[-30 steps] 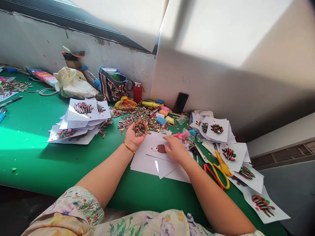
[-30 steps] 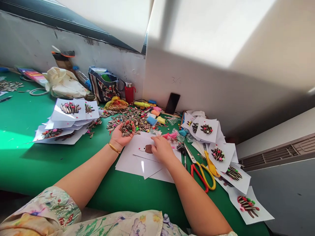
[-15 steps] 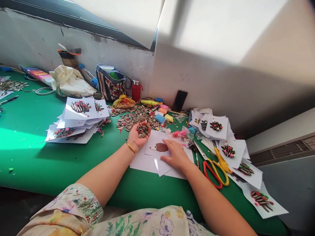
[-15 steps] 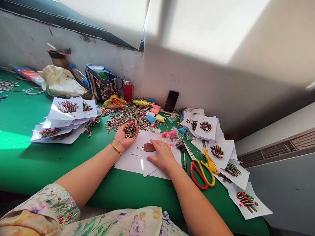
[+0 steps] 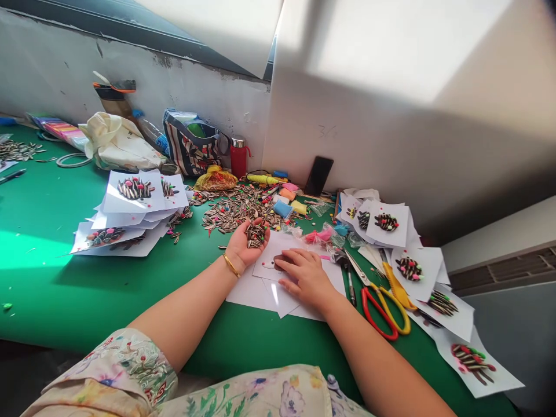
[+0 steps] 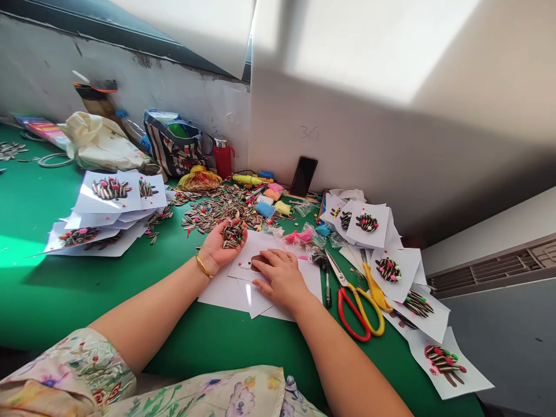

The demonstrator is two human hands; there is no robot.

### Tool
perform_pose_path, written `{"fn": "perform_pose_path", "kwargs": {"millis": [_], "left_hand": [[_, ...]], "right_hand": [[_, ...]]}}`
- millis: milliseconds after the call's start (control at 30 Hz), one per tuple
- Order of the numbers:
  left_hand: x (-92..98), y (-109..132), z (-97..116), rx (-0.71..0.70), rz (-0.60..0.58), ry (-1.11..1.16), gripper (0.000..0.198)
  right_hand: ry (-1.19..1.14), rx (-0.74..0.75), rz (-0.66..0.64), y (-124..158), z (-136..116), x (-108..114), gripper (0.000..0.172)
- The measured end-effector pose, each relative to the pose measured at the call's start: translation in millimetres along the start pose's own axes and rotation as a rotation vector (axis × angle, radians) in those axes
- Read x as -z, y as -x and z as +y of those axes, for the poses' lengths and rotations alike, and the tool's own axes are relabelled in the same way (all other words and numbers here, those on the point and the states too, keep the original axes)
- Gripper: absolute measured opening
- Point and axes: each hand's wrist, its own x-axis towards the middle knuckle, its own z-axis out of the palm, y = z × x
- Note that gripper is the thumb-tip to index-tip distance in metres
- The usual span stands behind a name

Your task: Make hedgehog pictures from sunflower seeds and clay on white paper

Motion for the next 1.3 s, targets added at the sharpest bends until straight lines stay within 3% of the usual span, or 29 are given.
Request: {"fn": "perform_pose_path", "kwargs": {"millis": [433, 900, 1133, 1300], "left_hand": [[-1.7, -1, 0, 0.002, 0.001, -0.023, 0.029], [-1.7, -1, 0, -0.004, 0.005, -0.010, 0.028], [-0.7, -2, 4, -0.011, 0.005, 0.005, 0.025], [0.2, -2, 5, 0.013, -0.001, -0.013, 0.024]], "right_hand": [[0.022, 0.001, -0.007, -3, -5, 0, 0.045], [-0.041, -0.076, 0.117, -3, 4, -11, 0.048], [-0.106, -0.095, 0.237, -4, 7, -13, 0.037], [-0.159, -0.066, 0.245, -17, 0, 1, 0.029]]}}
